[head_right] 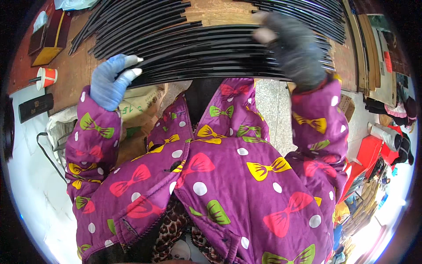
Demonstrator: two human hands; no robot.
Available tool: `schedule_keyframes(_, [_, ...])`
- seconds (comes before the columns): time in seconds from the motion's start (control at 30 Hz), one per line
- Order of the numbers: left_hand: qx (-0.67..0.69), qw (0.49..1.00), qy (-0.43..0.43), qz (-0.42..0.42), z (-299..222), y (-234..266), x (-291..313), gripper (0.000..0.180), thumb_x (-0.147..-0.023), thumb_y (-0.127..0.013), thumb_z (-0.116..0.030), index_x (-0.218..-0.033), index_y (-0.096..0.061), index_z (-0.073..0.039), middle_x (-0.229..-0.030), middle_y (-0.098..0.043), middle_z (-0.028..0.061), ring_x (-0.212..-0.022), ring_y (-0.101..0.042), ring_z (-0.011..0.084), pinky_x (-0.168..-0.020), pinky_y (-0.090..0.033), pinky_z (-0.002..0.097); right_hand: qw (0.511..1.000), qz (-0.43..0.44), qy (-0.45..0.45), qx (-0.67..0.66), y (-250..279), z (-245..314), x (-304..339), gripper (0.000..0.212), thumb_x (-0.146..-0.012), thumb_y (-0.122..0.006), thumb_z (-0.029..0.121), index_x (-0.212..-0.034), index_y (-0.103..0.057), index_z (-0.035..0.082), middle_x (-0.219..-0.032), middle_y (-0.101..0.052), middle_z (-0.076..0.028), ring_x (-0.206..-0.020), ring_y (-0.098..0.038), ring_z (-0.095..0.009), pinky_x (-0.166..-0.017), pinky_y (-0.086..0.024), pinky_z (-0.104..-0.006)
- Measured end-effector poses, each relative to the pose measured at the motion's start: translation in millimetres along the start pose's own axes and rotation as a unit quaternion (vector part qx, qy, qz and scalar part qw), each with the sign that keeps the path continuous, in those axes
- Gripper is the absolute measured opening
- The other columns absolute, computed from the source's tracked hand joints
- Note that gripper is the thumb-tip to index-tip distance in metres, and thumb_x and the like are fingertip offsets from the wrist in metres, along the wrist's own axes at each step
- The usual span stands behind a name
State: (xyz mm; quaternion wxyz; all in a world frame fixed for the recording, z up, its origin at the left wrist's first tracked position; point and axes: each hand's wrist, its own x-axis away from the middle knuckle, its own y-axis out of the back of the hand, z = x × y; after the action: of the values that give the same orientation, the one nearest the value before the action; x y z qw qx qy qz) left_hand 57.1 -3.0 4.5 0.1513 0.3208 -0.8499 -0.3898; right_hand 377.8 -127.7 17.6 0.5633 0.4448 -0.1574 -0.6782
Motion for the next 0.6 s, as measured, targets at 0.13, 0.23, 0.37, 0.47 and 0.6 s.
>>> schedule_keyframes(0.13, [0.157, 0.979, 0.124, -0.038, 15, 3, 20, 0.021, -0.072, -0.062, 0.0, -0.093, -0.061, 0.001, -0.086, -0.06, 0.0038, -0.08, -0.055, 0.0107, -0.07, -0.043, 0.0221, 0.968, -0.107, -0.108, 0.198, 50, -38, 23, 0.023, -0.085, -0.053, 0.017, -0.107, -0.056, 0.011, -0.092, -0.06, -0.006, -0.08, -0.058, -0.012, -0.072, -0.046, -0.0281])
schedule_keyframes(0.23, [0.2, 0.969, 0.142, -0.022, 10, 6, 17, 0.022, -0.072, -0.062, 0.001, -0.094, -0.061, 0.001, -0.085, -0.06, 0.0046, -0.078, -0.055, 0.0107, -0.07, -0.043, 0.0214, 0.938, -0.09, -0.289, 0.17, 62, -60, 55, 0.03, -0.087, -0.045, 0.033, -0.112, -0.053, 0.018, -0.091, -0.06, -0.005, -0.074, -0.057, -0.011, -0.07, -0.045, -0.0262])
schedule_keyframes(0.37, [0.199, 0.964, 0.177, -0.006, 15, 8, 30, 0.021, -0.074, -0.062, -0.004, -0.095, -0.061, 0.0, -0.085, -0.061, 0.0074, -0.076, -0.057, 0.011, -0.069, -0.045, 0.0224, 0.94, -0.159, -0.298, 0.033, 50, -53, 55, 0.029, -0.087, -0.045, 0.027, -0.112, -0.054, 0.016, -0.083, -0.059, -0.003, -0.07, -0.055, -0.01, -0.069, -0.045, -0.0272])
schedule_keyframes(0.47, [0.2, 0.968, 0.15, -0.01, 14, 11, 28, 0.021, -0.074, -0.062, -0.004, -0.094, -0.061, 0.0, -0.084, -0.062, 0.0071, -0.075, -0.057, 0.0114, -0.068, -0.045, 0.0221, 0.928, -0.146, -0.34, 0.037, 57, -51, 56, 0.028, -0.086, -0.047, 0.026, -0.107, -0.057, 0.011, -0.08, -0.058, -0.003, -0.066, -0.053, -0.009, -0.065, -0.045, -0.0241])
schedule_keyframes(0.6, [0.154, 0.979, 0.132, -0.034, -3, 4, 22, 0.019, -0.07, -0.061, 0.003, -0.089, -0.063, 0.001, -0.081, -0.059, 0.0042, -0.075, -0.055, 0.0106, -0.068, -0.043, 0.0207, 0.942, -0.085, -0.281, -0.161, 32, -29, 54, 0.019, -0.085, -0.051, 0.019, -0.094, -0.059, 0.005, -0.067, -0.05, 0.0, -0.056, -0.046, -0.005, -0.049, -0.036, -0.0173])
